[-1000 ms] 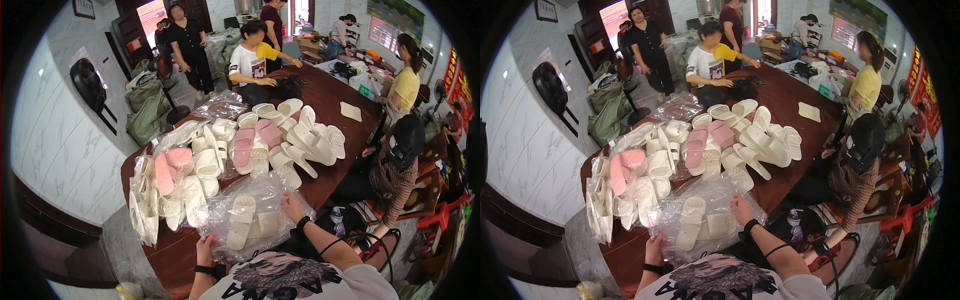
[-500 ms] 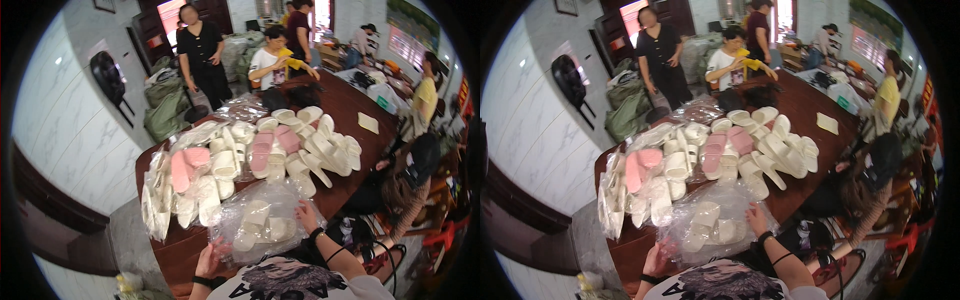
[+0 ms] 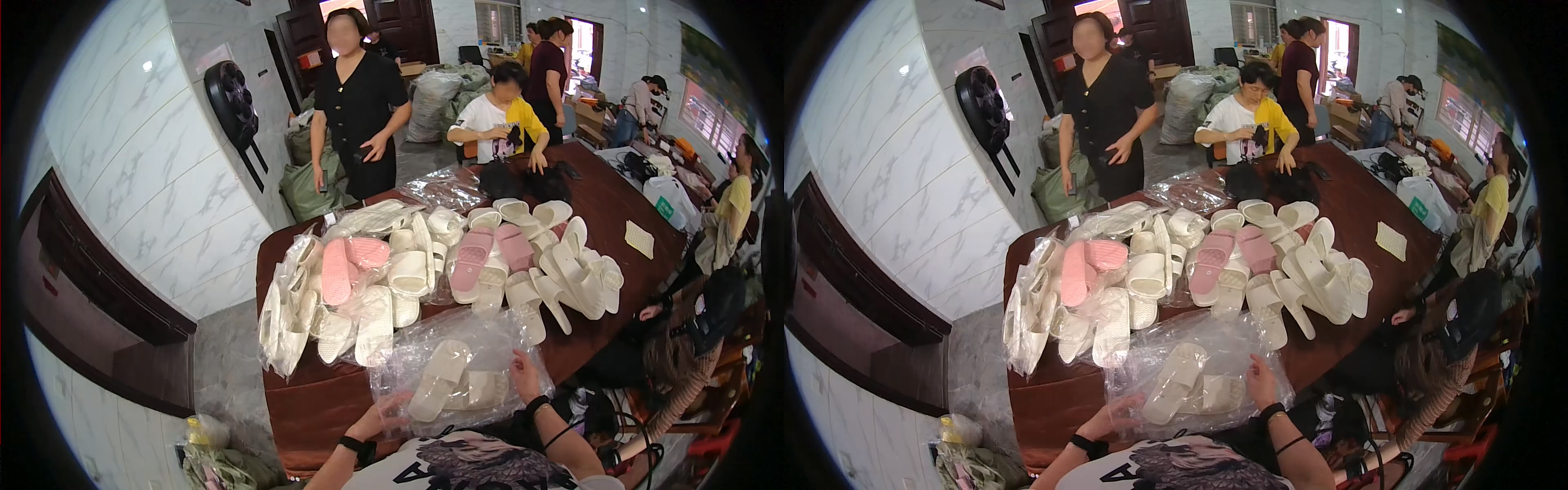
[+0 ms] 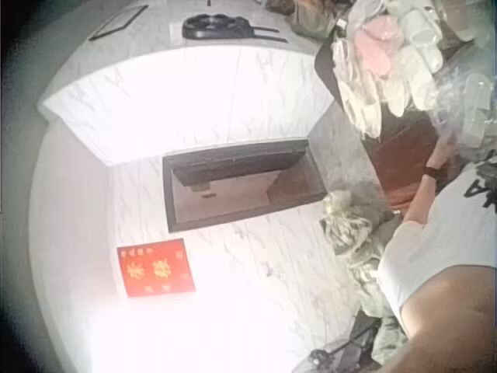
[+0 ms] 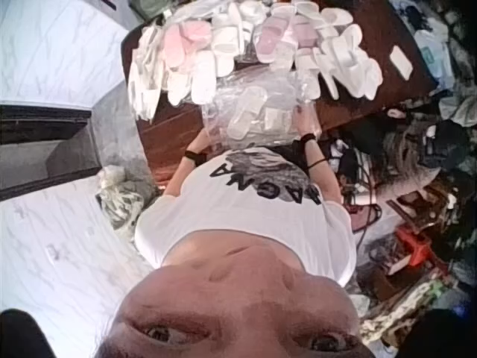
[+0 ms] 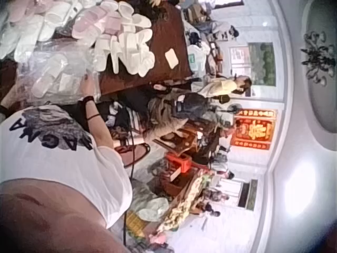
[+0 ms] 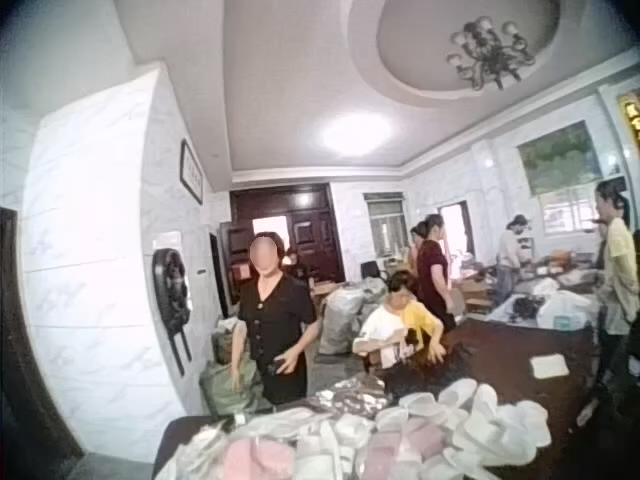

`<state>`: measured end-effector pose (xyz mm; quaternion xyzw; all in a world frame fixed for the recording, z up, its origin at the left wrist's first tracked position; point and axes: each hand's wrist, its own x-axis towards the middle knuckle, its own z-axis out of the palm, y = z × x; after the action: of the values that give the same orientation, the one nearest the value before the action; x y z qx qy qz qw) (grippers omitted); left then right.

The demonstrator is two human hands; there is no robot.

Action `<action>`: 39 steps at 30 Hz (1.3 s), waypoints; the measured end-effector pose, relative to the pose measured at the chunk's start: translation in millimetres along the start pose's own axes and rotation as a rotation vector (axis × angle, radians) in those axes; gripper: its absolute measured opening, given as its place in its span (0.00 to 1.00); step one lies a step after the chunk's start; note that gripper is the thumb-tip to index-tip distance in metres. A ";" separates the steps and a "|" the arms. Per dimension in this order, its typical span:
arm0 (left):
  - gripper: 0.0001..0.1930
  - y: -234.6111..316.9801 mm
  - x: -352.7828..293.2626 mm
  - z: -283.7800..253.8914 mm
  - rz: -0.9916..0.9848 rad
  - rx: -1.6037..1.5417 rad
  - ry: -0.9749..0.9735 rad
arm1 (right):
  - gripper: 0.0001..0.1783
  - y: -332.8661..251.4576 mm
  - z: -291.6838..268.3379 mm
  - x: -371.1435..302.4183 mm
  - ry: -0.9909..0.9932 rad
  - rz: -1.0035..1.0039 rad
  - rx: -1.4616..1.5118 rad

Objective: Inspecting and placing various sandals and slides into clear plastic bags.

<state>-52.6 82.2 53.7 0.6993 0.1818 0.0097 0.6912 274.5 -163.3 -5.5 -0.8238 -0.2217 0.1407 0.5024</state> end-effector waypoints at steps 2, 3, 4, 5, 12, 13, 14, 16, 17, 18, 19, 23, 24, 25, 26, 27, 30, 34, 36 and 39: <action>0.28 34.8 7.9 7.2 0.107 -0.056 -0.032 | 0.25 -2.3 -4.7 0.0 -0.036 0.020 -0.083; 0.28 19.6 16.9 3.4 0.108 -0.057 -0.028 | 0.25 -5.7 -4.3 -0.4 -0.040 0.017 -0.083; 0.29 -6.9 23.6 -1.4 0.202 0.235 0.010 | 0.24 -12.6 -1.7 -3.0 -0.055 0.006 -0.064; 0.30 -24.0 31.8 -4.1 0.292 0.529 0.031 | 0.23 -15.2 -0.5 -3.4 -0.055 0.004 -0.046; 0.38 -24.9 52.0 35.5 0.100 0.941 0.169 | 0.24 -9.5 -1.2 -4.7 -0.068 -0.006 -0.093; 0.40 -16.9 54.2 40.2 0.154 1.043 0.180 | 0.24 -5.8 -4.1 -5.8 -0.034 -0.034 -0.086; 0.42 -5.6 56.8 44.8 0.209 1.144 0.190 | 0.25 -6.3 -5.3 -7.4 0.000 -0.061 -0.080; 0.41 10.0 58.8 51.8 0.125 1.127 0.184 | 0.25 -15.6 -8.9 -11.4 0.031 -0.093 -0.173; 0.42 12.4 57.9 52.2 0.089 1.158 0.162 | 0.24 -21.9 -9.6 -14.9 0.067 -0.134 -0.263; 0.43 14.7 56.5 52.8 0.055 1.189 0.139 | 0.24 -23.1 -8.8 -18.9 0.061 -0.129 -0.265; 0.43 19.5 57.2 53.7 0.057 1.184 0.133 | 0.25 -24.9 -11.4 -21.0 0.048 -0.048 -0.323; 0.46 1.7 60.1 50.5 0.061 0.927 0.107 | 0.26 -35.3 -15.6 -29.2 -0.001 -0.044 -0.513; 0.46 -9.8 63.2 48.8 0.079 0.841 0.120 | 0.26 -31.7 -14.6 -28.7 -0.001 -0.045 -0.515; 0.46 -13.2 64.9 48.9 0.083 0.840 0.115 | 0.25 -24.8 -13.0 -29.1 0.006 -0.060 -0.492; 0.45 -16.3 66.4 48.8 0.153 0.792 0.129 | 0.24 -18.0 -12.2 -29.3 0.013 -0.075 -0.470; 0.45 -19.2 69.1 48.2 0.222 0.744 0.144 | 0.24 -11.0 -13.6 -29.5 0.017 -0.074 -0.471; 0.43 -20.8 89.3 32.2 0.382 0.744 0.062 | 0.21 -3.9 -12.1 -25.7 -0.049 -0.123 -0.484; 0.42 -27.9 104.9 17.2 0.496 1.021 0.016 | 0.21 -1.9 -7.5 -23.9 -0.045 -0.228 -0.421; 0.40 -14.6 114.8 26.2 -0.045 0.669 -0.090 | 0.21 -4.7 -7.8 -16.6 -0.038 -0.218 -0.439; 0.39 -24.3 110.9 39.5 0.040 0.717 0.103 | 0.22 -4.8 -3.1 -15.8 -0.062 -0.139 -0.389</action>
<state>55.6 73.3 2.0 0.8992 0.1945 -0.0062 0.3919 261.2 -171.7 0.3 -0.8833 -0.3164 0.0856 0.3353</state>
